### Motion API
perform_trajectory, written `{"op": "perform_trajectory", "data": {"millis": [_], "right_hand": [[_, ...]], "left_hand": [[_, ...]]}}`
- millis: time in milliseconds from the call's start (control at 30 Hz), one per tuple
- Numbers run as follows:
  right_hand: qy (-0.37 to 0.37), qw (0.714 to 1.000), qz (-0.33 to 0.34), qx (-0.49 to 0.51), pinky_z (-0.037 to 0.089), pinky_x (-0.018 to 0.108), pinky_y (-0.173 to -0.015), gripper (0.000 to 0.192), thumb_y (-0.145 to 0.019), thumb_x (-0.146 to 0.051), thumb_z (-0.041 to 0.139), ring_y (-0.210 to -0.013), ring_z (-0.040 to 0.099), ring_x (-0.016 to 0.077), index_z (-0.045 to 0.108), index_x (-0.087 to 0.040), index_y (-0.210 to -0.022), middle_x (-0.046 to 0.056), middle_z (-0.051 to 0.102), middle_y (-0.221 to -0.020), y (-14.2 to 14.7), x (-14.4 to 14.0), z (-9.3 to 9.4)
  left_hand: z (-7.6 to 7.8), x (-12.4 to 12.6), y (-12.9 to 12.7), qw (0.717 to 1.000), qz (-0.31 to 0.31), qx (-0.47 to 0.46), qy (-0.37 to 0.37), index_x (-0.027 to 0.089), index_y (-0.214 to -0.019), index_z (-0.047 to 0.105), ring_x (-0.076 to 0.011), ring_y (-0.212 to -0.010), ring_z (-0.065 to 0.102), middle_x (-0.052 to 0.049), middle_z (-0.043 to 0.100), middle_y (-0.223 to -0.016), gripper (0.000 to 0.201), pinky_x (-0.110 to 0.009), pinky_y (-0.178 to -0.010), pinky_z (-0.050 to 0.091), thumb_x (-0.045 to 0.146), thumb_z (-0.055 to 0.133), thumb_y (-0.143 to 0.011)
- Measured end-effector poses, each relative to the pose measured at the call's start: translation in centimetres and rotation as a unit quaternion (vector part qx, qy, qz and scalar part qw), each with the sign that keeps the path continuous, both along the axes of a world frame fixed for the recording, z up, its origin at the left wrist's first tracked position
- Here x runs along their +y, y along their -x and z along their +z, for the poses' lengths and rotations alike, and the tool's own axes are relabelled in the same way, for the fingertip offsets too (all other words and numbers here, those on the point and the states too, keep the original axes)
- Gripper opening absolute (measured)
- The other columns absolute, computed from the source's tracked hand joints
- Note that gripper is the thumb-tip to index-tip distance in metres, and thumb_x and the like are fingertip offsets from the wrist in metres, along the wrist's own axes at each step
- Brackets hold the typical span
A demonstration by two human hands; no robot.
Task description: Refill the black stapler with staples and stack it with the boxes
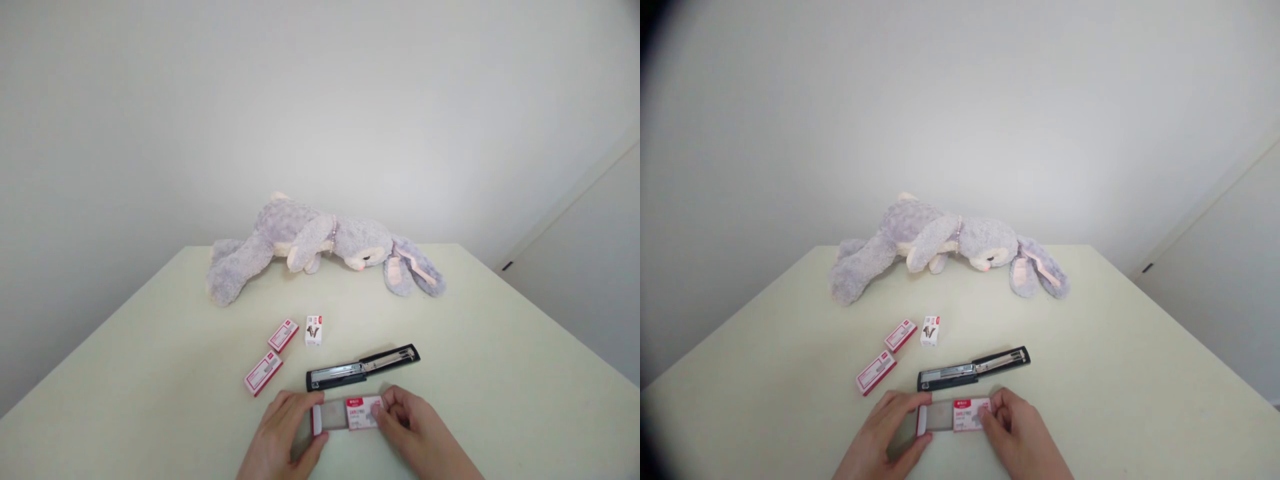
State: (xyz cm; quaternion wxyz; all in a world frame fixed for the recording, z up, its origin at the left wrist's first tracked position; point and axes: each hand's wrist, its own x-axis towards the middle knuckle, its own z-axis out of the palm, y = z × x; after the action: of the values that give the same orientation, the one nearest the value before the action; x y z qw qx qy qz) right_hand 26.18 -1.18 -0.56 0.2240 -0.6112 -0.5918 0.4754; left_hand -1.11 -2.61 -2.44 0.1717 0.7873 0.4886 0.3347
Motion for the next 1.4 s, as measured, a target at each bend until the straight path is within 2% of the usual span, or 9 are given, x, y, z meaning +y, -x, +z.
{"op": "perform_trajectory", "data": {"millis": [133,233,367,567,733,967,1167,1233,1400], "right_hand": [[-0.079,0.994,-0.047,-0.062,0.032,0.027,-0.056,0.036,-0.098,-0.053,0.053,-0.055,0.051,0.0169,0.060,-0.022,-0.114,-0.007,0.051,-0.057,0.4,0.0,2.4],[-0.117,0.991,-0.025,-0.059,0.036,0.028,-0.060,0.042,-0.101,-0.052,0.050,-0.060,0.056,0.0197,0.062,-0.023,-0.129,-0.004,0.058,-0.063,2.5,0.7,3.6],[-0.120,0.993,0.013,-0.009,0.041,0.029,-0.065,0.039,-0.101,-0.048,0.050,-0.069,0.061,0.0206,0.071,-0.020,-0.119,0.002,0.067,-0.074,6.1,1.9,3.2],[-0.080,0.990,-0.025,0.116,0.036,0.024,-0.055,0.032,-0.097,-0.044,0.057,-0.057,0.047,0.0143,0.068,-0.017,-0.110,-0.007,0.045,-0.060,9.1,2.5,2.2],[-0.122,0.991,0.006,0.051,0.037,0.023,-0.059,0.016,-0.096,-0.033,0.058,-0.059,0.050,0.0134,0.069,-0.021,-0.095,-0.007,0.049,-0.061,10.1,2.9,3.2],[-0.146,0.979,0.112,-0.082,0.032,0.023,-0.057,0.009,-0.086,-0.017,0.061,-0.057,0.053,0.0130,0.067,-0.024,-0.087,-0.006,0.055,-0.060,7.9,2.1,4.6],[-0.151,0.964,0.185,-0.120,0.035,0.024,-0.061,0.020,-0.086,-0.017,0.060,-0.064,0.058,0.0163,0.074,-0.028,-0.094,-0.002,0.067,-0.069,6.4,1.0,4.2],[-0.134,0.973,0.168,-0.088,0.036,0.024,-0.060,0.017,-0.092,-0.025,0.059,-0.063,0.057,0.0161,0.073,-0.028,-0.100,-0.003,0.065,-0.068,5.0,0.7,4.2],[-0.085,0.994,0.022,-0.068,0.036,0.025,-0.056,0.027,-0.099,-0.047,0.053,-0.058,0.055,0.0166,0.067,-0.024,-0.100,-0.003,0.061,-0.064,0.0,-0.1,2.9]], "left_hand": [[0.4,-0.1,0.4,0.996,0.048,0.065,-0.044,0.030,-0.135,0.061,-0.0260,-0.115,0.068,-0.008,0.069,-0.128,0.057,-0.039,-0.097,0.061,0.026,0.078,-0.082],[0.7,0.0,0.2,0.991,0.061,0.103,-0.058,0.028,-0.135,0.060,-0.0271,-0.118,0.066,-0.008,0.068,-0.131,0.056,-0.041,-0.097,0.060,0.029,0.078,-0.082],[0.6,0.3,0.0,0.988,0.053,0.126,-0.067,0.026,-0.133,0.061,-0.0270,-0.116,0.067,-0.007,0.070,-0.131,0.055,-0.040,-0.095,0.059,0.029,0.077,-0.081],[0.3,0.4,0.2,0.988,0.056,0.132,-0.061,0.026,-0.136,0.059,-0.0276,-0.116,0.066,-0.008,0.069,-0.132,0.058,-0.041,-0.095,0.058,0.030,0.076,-0.081],[0.4,0.0,0.1,0.989,0.052,0.127,-0.053,0.028,-0.132,0.063,-0.0278,-0.113,0.066,-0.010,0.067,-0.130,0.051,-0.039,-0.092,0.058,0.030,0.077,-0.083],[0.7,0.2,0.1,0.994,0.031,0.102,-0.005,0.030,-0.119,0.068,-0.0225,-0.089,0.069,-0.002,0.069,-0.094,0.035,-0.035,-0.080,0.056,0.028,0.077,-0.086],[0.8,0.4,0.5,0.996,0.020,0.087,-0.011,0.028,-0.120,0.066,-0.0216,-0.089,0.070,-0.001,0.072,-0.096,0.035,-0.035,-0.081,0.056,0.029,0.077,-0.087],[0.9,0.3,0.9,0.997,0.010,0.078,-0.009,0.028,-0.121,0.066,-0.0212,-0.089,0.070,-0.001,0.073,-0.096,0.034,-0.035,-0.081,0.057,0.029,0.076,-0.088],[0.9,0.2,1.7,0.999,0.025,0.040,0.007,0.029,-0.122,0.066,-0.0181,-0.083,0.072,0.000,0.076,-0.095,0.026,-0.031,-0.077,0.059,0.026,0.066,-0.096]]}}
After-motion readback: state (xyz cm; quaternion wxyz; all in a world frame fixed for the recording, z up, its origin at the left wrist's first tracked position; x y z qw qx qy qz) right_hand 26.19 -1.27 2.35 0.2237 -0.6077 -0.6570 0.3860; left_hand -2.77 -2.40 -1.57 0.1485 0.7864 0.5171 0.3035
